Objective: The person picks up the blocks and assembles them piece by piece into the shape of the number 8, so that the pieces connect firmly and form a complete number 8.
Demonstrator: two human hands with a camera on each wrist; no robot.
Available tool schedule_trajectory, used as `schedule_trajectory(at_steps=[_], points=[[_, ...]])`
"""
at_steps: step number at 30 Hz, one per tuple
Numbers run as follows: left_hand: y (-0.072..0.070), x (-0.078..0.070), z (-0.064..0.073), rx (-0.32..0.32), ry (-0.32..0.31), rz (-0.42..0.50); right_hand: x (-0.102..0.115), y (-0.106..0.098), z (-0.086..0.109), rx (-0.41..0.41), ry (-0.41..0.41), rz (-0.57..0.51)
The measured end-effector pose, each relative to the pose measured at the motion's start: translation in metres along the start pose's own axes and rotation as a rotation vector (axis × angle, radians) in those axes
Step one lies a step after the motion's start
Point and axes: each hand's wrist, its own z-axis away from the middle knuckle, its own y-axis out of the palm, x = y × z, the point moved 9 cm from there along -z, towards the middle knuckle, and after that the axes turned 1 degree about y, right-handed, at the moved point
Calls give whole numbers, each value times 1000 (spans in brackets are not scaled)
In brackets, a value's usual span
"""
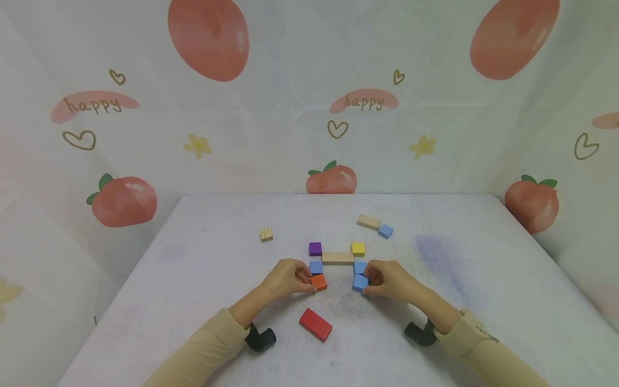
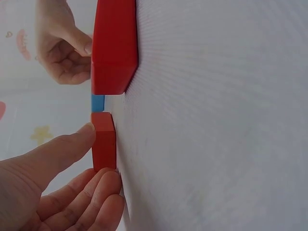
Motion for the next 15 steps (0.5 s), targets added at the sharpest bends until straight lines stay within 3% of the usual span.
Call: schedule_trajectory(at_steps=[15], points=[[-2, -2, 0, -1, -2, -14, 1, -3, 1, -15, -18, 12]])
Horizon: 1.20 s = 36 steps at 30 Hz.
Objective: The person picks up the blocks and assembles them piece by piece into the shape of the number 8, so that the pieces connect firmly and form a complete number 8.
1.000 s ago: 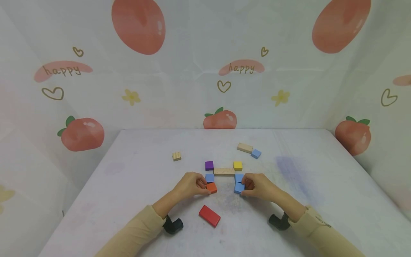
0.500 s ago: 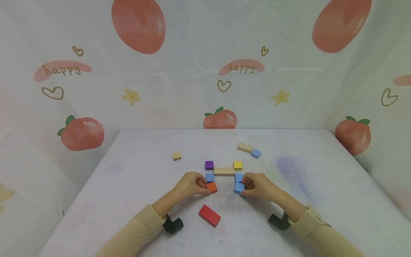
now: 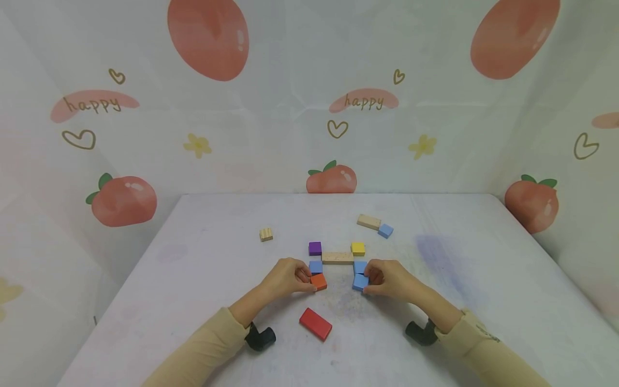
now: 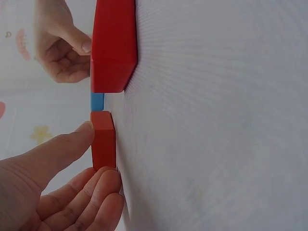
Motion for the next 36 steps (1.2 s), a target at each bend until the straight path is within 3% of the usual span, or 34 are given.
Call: schedule_trajectory(at_steps=[8, 14, 26, 36], points=[[0, 2, 0, 3, -25, 3, 9, -9, 1, -38, -19, 25], [1, 2, 0, 1, -34, 10, 27, -4, 2, -23, -67, -3], [1, 4, 0, 1, -38, 8, 55, 34, 4, 122, -142, -193], [0, 2, 0, 2, -25, 18, 68, 63, 3, 237, -86, -211]])
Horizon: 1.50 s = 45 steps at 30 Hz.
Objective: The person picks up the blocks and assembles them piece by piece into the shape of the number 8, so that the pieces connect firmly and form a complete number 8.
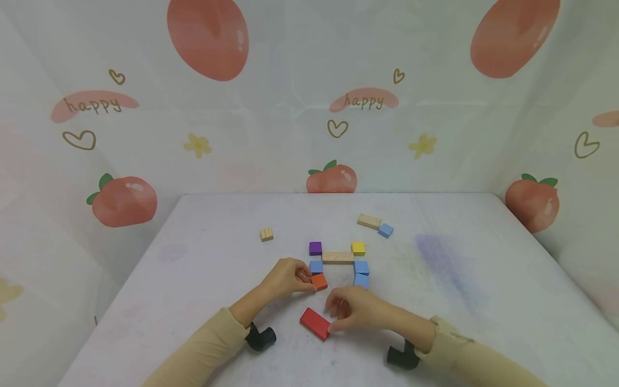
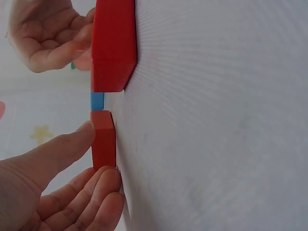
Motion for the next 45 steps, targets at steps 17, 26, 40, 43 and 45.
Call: schedule_trajectory(at_steps=[17, 26, 40, 43, 45], points=[[-1, 0, -1, 6, 3, -15, 5, 17, -9, 58, 108, 37], [-1, -1, 0, 9, 23, -9, 8, 20, -8, 73, 117, 60], [-1, -1, 0, 5, 13, -16, 2, 12, -4, 27, 133, 129], [0, 0, 0, 5, 2, -18, 0, 7, -2, 2, 138, 147], [0, 0, 0, 6, -11, -12, -2, 4, -1, -12, 147, 168]])
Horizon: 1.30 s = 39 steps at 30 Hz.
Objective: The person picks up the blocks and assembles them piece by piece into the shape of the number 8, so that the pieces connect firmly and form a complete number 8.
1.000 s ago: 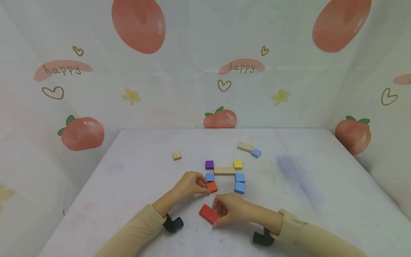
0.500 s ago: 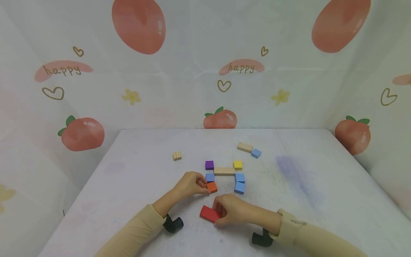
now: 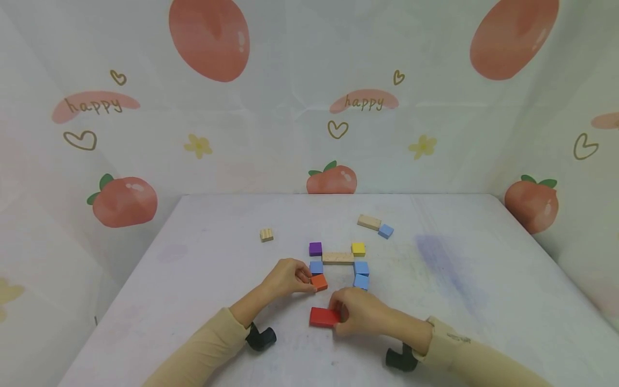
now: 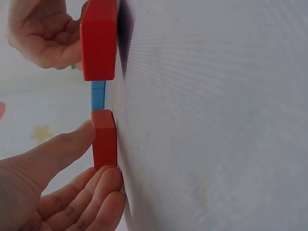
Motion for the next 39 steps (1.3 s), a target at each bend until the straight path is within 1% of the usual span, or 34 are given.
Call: schedule_trajectory(at_steps=[2, 4, 10, 18, 26, 33, 39], points=[[0, 1, 0, 3, -12, 10, -3, -3, 0, -15, 11, 19], [1, 1, 0, 6, -24, 21, -5, -7, 1, -37, 5, 41], [1, 2, 0, 5, -10, 26, -9, -19, 3, -95, -26, 100], [1, 2, -1, 5, -13, 19, -18, -30, 2, -133, -43, 108], [1, 2, 0, 8, -10, 18, -22, -40, 0, -157, -82, 108], [2, 3, 0, 12, -21, 27, -26, -45, -2, -160, -68, 120], [2, 2, 0, 10, -15, 24, -27, -47, -2, -174, -87, 140]])
